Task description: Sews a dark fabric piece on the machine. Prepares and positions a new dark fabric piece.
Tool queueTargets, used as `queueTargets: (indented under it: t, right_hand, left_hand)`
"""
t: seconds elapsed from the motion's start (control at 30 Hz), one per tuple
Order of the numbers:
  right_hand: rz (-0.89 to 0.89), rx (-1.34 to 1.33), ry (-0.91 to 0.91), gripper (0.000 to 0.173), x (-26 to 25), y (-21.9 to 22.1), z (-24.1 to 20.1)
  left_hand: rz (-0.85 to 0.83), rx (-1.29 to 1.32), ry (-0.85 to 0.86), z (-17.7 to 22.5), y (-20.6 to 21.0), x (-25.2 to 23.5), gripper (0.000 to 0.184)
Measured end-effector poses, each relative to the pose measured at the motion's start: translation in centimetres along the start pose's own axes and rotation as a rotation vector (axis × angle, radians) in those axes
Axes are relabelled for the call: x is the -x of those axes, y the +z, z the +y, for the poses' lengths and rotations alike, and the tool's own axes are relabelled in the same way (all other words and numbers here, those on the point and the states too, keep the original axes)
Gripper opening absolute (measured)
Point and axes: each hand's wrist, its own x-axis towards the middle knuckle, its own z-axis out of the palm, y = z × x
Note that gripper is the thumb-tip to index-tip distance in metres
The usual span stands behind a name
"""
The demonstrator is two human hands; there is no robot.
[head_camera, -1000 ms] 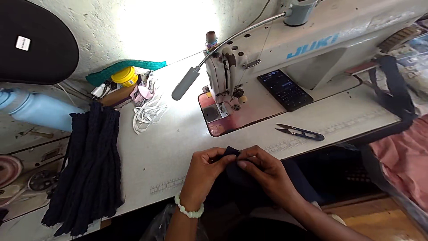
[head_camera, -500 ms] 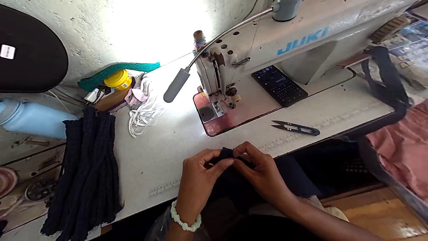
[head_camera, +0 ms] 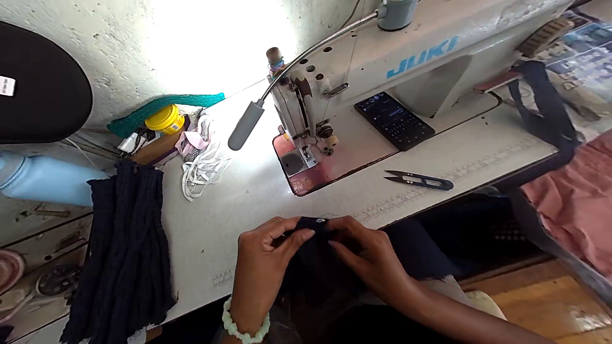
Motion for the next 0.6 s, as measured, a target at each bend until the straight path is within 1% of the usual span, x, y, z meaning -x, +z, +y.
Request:
queueTargets:
  t: [0.13, 0.43, 0.53, 0.6]
  right_hand:
    - [0.021, 0.094, -0.072, 0.013, -1.1, 0.0, -0.2]
    - [0.01, 0.185, -0.128, 0.018, -1.8, -0.4, -1.0]
    - [-0.038, 0.163, -0.133, 0.013, -1.9, -0.5, -1.1]
    - [-0.077, 0.208, -0.161, 0.011, -1.7, -0.5, -1.0]
  left_hand:
    - [-0.001, -0.023, 0.009, 0.0, 0.1, 0.2, 0.016]
    - [-0.024, -0.019, 0.072, -0.2, -0.2, 0.3, 0.018]
    - [-0.001, 0.01, 0.098, -0.1, -0.4, 0.3, 0.015]
    - [0.013, 0.007, 0.1, 0.0, -1.2, 0.2, 0.015]
